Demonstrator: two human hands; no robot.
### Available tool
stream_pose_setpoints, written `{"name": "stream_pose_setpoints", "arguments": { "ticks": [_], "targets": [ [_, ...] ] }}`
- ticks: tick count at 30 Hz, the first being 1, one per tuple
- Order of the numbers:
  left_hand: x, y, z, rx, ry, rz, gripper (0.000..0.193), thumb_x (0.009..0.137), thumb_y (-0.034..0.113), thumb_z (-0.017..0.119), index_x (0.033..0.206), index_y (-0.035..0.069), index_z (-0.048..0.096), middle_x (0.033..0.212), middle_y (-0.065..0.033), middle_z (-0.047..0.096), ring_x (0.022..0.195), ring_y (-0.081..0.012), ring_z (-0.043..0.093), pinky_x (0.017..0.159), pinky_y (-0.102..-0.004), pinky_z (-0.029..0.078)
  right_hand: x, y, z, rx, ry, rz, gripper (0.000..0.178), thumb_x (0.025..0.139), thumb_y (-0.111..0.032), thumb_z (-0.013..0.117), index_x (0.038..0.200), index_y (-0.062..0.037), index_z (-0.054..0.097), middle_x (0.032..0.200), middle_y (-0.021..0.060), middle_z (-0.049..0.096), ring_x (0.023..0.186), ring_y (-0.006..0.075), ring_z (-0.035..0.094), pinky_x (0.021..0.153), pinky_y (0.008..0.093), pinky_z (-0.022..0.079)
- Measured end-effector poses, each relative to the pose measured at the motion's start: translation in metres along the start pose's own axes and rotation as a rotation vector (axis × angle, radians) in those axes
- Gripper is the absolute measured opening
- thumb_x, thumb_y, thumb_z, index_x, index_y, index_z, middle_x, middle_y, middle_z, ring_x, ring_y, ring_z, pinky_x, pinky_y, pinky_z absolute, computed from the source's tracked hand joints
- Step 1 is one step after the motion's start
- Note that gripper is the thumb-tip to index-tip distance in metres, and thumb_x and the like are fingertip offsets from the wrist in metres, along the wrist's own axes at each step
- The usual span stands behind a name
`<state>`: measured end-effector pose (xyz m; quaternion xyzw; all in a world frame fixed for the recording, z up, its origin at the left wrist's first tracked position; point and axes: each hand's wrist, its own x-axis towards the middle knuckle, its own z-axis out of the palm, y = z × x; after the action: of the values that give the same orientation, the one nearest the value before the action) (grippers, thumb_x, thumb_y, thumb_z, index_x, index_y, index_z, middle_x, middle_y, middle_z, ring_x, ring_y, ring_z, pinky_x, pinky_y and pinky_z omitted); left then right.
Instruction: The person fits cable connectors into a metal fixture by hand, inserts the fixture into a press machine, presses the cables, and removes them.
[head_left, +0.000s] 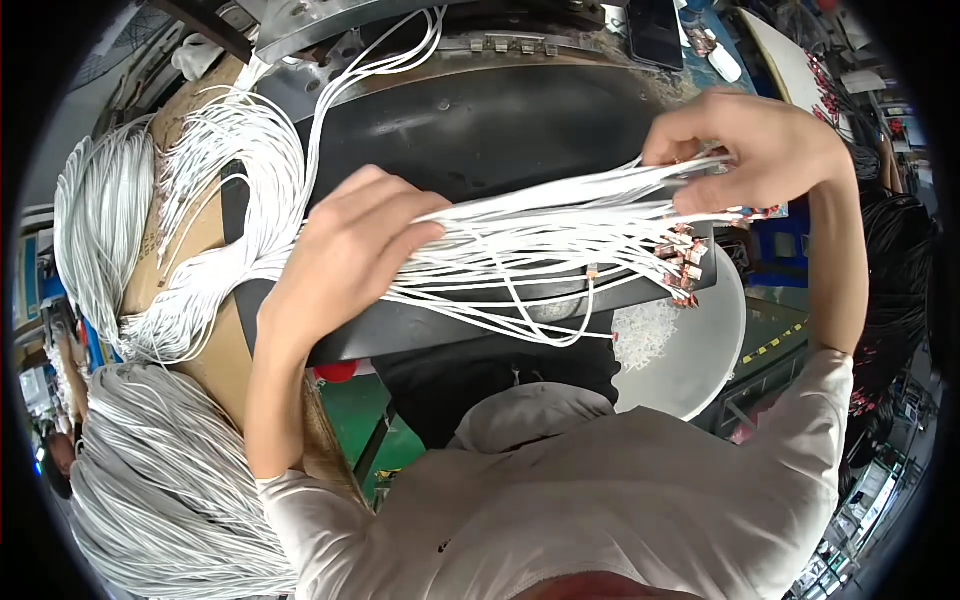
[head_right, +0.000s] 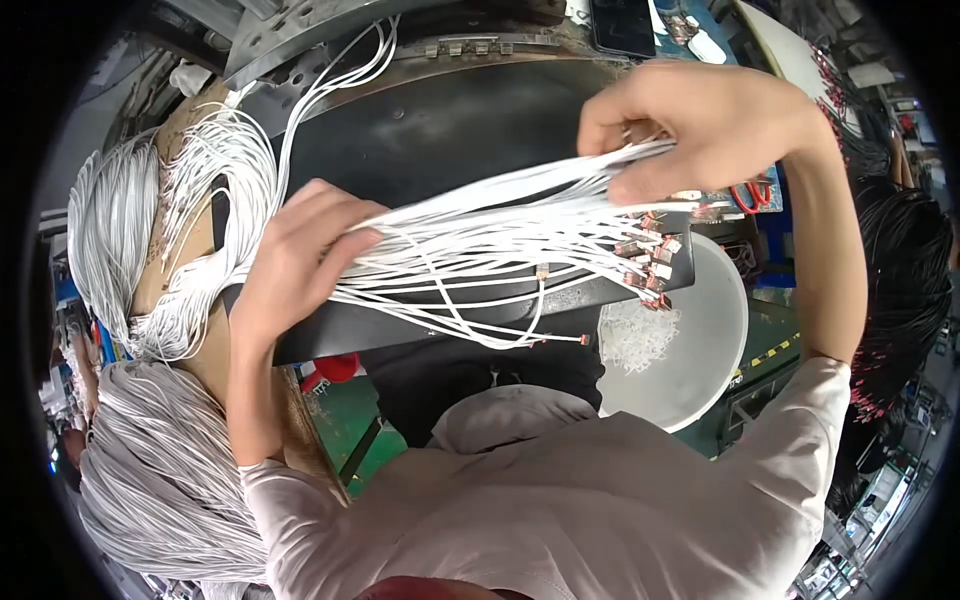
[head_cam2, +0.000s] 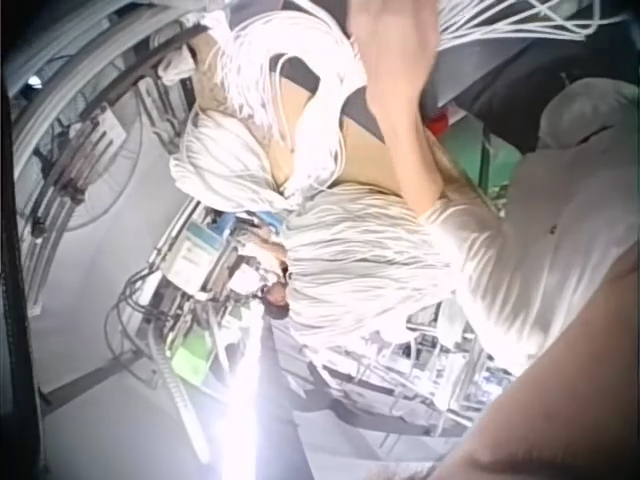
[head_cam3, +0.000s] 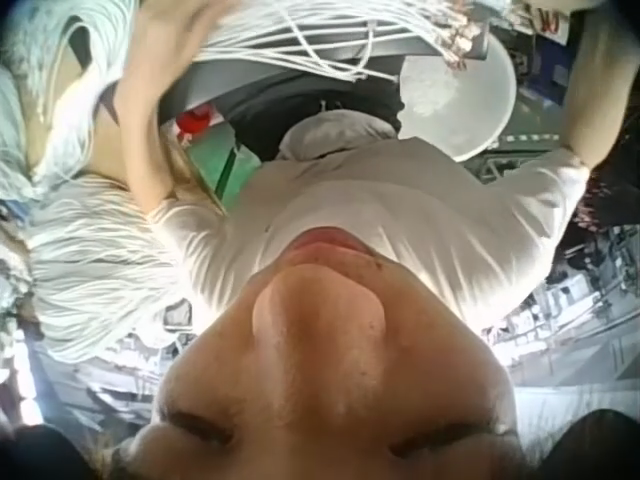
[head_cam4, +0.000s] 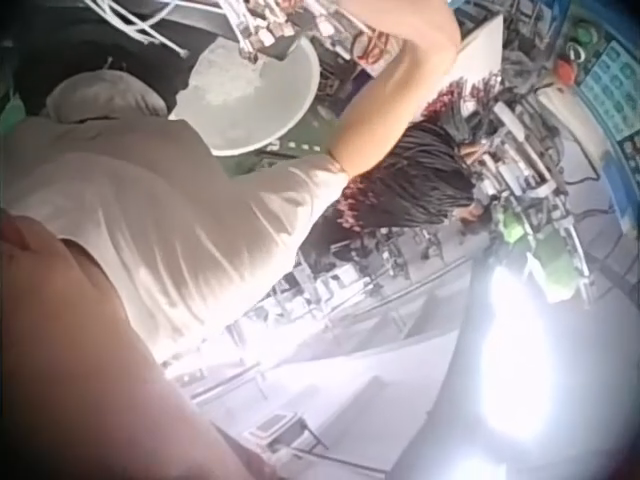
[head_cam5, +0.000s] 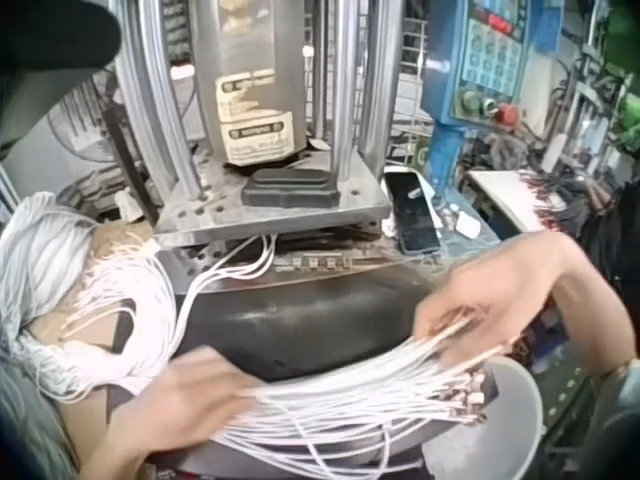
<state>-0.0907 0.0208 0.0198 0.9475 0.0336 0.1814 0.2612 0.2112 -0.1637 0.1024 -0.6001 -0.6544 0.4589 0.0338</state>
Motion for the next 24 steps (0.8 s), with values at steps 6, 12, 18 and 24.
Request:
{"name": "stream_pose_setpoints", "arguments": {
  "ticks": [6, 12, 18, 24],
  "targets": [
    [0.005, -0.023, -0.001, -0.346, 0.56, -0.273, 0.013, 0.096, 0.008, 0.063, 0.099, -0.004, 0.067, 0.084, -0.0048, 0.064, 0.075, -0.0117, 0.059, 0.067, -0.0251, 0.046, 0.085, -0.036, 0.075, 0.514, 0.343, -0.276, 0.045, 0.088, -0.023, 0.073, 0.122, 0.002, 0.058, 0.086, 0.0081, 0.065, 0.081, 0.0149, 0.064, 0.076, 0.0307, 0.053],
    [-0.004, -0.058, -0.002, -0.784, 0.943, -0.285, 0.015, 0.099, 0.012, 0.062, 0.101, -0.001, 0.068, 0.091, -0.0028, 0.066, 0.079, -0.0085, 0.059, 0.068, -0.0206, 0.044, 0.055, -0.039, 0.029, 0.54, 0.02, -0.068, 0.039, 0.095, -0.024, 0.065, 0.123, 0.0016, 0.058, 0.068, 0.0032, 0.062, 0.061, 0.0092, 0.06, 0.061, 0.0285, 0.051],
    [0.012, -0.02, 0.014, -0.136, 0.037, 0.009, 0.014, 0.092, 0.009, 0.07, 0.1, -0.003, 0.069, 0.092, -0.0065, 0.069, 0.083, -0.0113, 0.063, 0.073, -0.0223, 0.048, -0.016, 0.027, -0.023, -0.111, 0.022, -0.07, 0.036, 0.095, -0.023, 0.065, 0.121, 0.0014, 0.06, 0.079, 0.0078, 0.066, 0.075, 0.0127, 0.063, 0.069, 0.0309, 0.051],
    [0.005, -0.015, 0.015, -0.476, 0.256, -0.192, 0.01, 0.087, 0.003, 0.071, 0.095, -0.003, 0.07, 0.085, -0.0084, 0.069, 0.074, -0.0156, 0.064, 0.07, -0.0238, 0.049, 0.049, 0.008, 0.031, -0.036, 0.351, -0.329, 0.036, 0.094, -0.023, 0.067, 0.12, 0.0008, 0.06, 0.089, 0.0111, 0.066, 0.089, 0.0159, 0.065, 0.076, 0.0322, 0.051]
  ]
}}
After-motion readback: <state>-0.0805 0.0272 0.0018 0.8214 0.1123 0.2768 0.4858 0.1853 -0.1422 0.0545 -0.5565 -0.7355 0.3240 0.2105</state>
